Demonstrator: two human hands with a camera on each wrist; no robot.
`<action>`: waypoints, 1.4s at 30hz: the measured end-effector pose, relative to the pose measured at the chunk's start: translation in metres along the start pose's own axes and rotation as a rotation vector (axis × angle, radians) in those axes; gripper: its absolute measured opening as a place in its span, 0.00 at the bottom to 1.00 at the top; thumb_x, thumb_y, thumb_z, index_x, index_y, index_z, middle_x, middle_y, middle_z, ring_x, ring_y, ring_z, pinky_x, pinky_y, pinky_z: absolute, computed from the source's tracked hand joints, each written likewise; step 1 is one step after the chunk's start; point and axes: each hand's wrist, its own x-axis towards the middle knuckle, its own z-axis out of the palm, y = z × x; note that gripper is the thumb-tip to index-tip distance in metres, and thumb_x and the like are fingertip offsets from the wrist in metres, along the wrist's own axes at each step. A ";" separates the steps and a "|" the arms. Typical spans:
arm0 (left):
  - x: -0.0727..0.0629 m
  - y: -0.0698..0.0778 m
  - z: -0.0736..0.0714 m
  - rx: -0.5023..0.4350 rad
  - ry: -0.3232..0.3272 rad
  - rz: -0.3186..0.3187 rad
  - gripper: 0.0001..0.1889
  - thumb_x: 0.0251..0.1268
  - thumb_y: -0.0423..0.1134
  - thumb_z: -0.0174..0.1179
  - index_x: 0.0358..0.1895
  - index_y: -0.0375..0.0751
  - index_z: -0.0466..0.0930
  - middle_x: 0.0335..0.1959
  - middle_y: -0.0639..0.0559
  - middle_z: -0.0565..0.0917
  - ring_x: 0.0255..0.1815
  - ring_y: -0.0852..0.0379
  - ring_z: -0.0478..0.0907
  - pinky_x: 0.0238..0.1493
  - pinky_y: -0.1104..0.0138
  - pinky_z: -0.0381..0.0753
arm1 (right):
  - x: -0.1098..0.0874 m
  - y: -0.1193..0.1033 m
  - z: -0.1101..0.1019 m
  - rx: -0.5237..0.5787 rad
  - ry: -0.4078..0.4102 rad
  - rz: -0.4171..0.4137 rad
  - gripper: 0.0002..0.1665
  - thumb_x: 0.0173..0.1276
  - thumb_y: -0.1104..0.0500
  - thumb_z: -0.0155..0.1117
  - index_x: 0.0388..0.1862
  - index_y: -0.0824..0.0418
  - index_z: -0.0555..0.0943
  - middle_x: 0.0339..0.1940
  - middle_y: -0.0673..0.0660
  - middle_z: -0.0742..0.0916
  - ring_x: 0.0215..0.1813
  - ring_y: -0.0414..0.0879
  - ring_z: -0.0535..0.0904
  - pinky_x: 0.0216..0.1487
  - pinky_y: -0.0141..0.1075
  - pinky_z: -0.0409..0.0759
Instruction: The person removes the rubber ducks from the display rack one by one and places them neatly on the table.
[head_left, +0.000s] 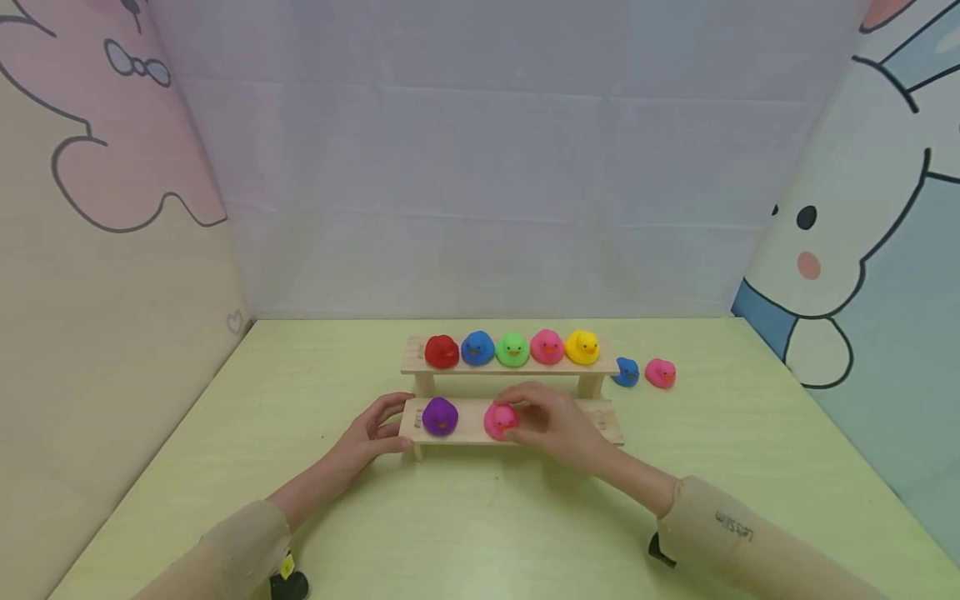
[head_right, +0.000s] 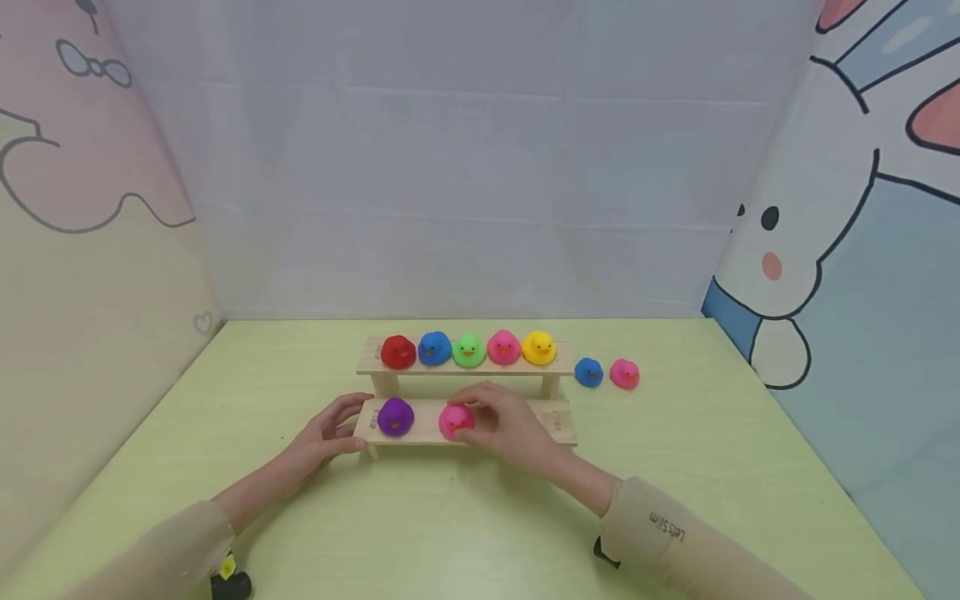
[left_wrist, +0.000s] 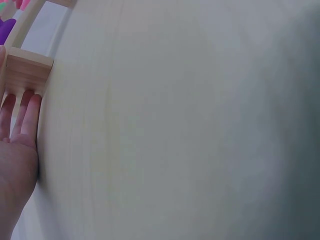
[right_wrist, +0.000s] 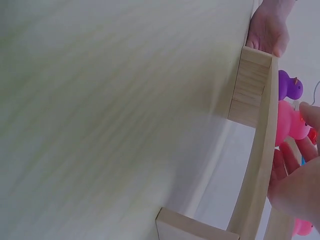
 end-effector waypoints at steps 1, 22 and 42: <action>0.000 0.000 0.000 0.002 0.000 0.000 0.36 0.65 0.37 0.63 0.74 0.47 0.58 0.75 0.41 0.64 0.69 0.42 0.73 0.65 0.61 0.72 | 0.000 0.000 0.001 0.013 -0.003 0.016 0.22 0.62 0.56 0.73 0.56 0.46 0.82 0.56 0.43 0.86 0.60 0.41 0.80 0.63 0.40 0.78; 0.000 -0.001 0.000 0.009 0.001 -0.001 0.36 0.65 0.37 0.64 0.74 0.47 0.58 0.75 0.41 0.64 0.68 0.44 0.74 0.66 0.60 0.72 | -0.001 -0.003 0.001 0.097 -0.063 0.121 0.22 0.64 0.52 0.71 0.58 0.47 0.81 0.55 0.47 0.86 0.55 0.43 0.79 0.58 0.36 0.79; 0.003 -0.007 -0.004 0.017 -0.007 0.020 0.36 0.65 0.37 0.64 0.74 0.47 0.58 0.75 0.40 0.64 0.66 0.45 0.76 0.65 0.61 0.72 | -0.006 -0.017 -0.026 0.192 -0.067 0.079 0.25 0.61 0.53 0.74 0.58 0.49 0.81 0.56 0.49 0.86 0.57 0.46 0.82 0.54 0.36 0.83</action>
